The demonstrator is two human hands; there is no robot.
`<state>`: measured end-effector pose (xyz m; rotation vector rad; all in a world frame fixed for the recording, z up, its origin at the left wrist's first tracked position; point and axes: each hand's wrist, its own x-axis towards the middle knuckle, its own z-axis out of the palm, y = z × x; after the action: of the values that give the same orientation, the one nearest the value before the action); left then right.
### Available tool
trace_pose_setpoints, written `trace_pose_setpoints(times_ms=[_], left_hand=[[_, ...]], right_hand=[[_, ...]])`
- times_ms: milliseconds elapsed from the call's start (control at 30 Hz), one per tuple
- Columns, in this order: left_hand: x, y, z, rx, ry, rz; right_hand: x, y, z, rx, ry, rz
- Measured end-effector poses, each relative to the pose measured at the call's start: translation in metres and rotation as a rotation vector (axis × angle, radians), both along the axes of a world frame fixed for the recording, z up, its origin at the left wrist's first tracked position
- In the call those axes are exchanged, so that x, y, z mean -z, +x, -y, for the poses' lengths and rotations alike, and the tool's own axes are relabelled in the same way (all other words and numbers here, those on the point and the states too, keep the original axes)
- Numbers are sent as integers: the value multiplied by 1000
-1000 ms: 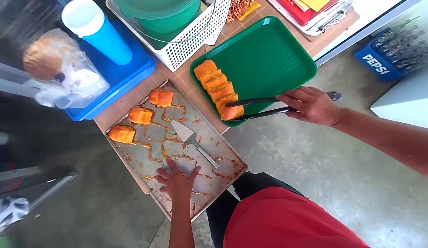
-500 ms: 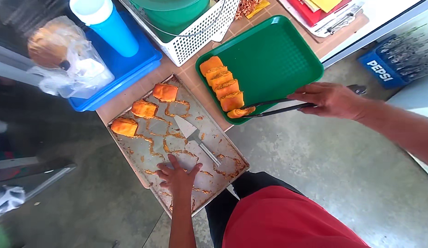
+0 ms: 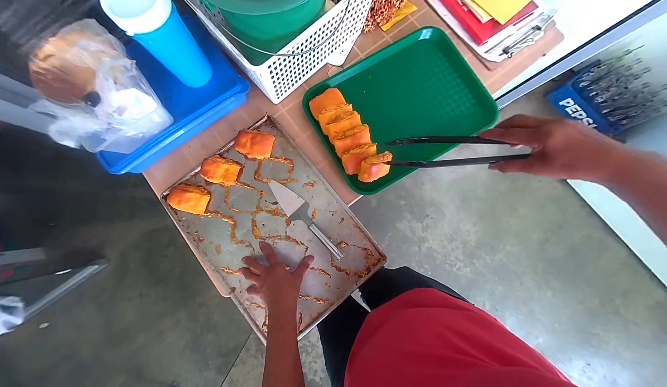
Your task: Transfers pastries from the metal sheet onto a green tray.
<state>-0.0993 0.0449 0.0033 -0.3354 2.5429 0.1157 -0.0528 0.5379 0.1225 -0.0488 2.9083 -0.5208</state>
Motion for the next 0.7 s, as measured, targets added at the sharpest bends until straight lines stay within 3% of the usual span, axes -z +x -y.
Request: trace_pose_setpoints(times_ms=[133,233,467,600,700], left_hand=[[-1,0,-1,4,5,0],[-1,0,-1,7,5,-4],[-3,-1,0,4,-4,3],[-4,-2,0,1,-10,40],[-7,-3,1,-6,-1,52]], right_hand=[[21,15,6,240,-215,159],[29,23,19,257,-273,171],[33,20,26,193,-221,81],[25,3,20,381,-226,65],[45,-42,22,605,-151,42]])
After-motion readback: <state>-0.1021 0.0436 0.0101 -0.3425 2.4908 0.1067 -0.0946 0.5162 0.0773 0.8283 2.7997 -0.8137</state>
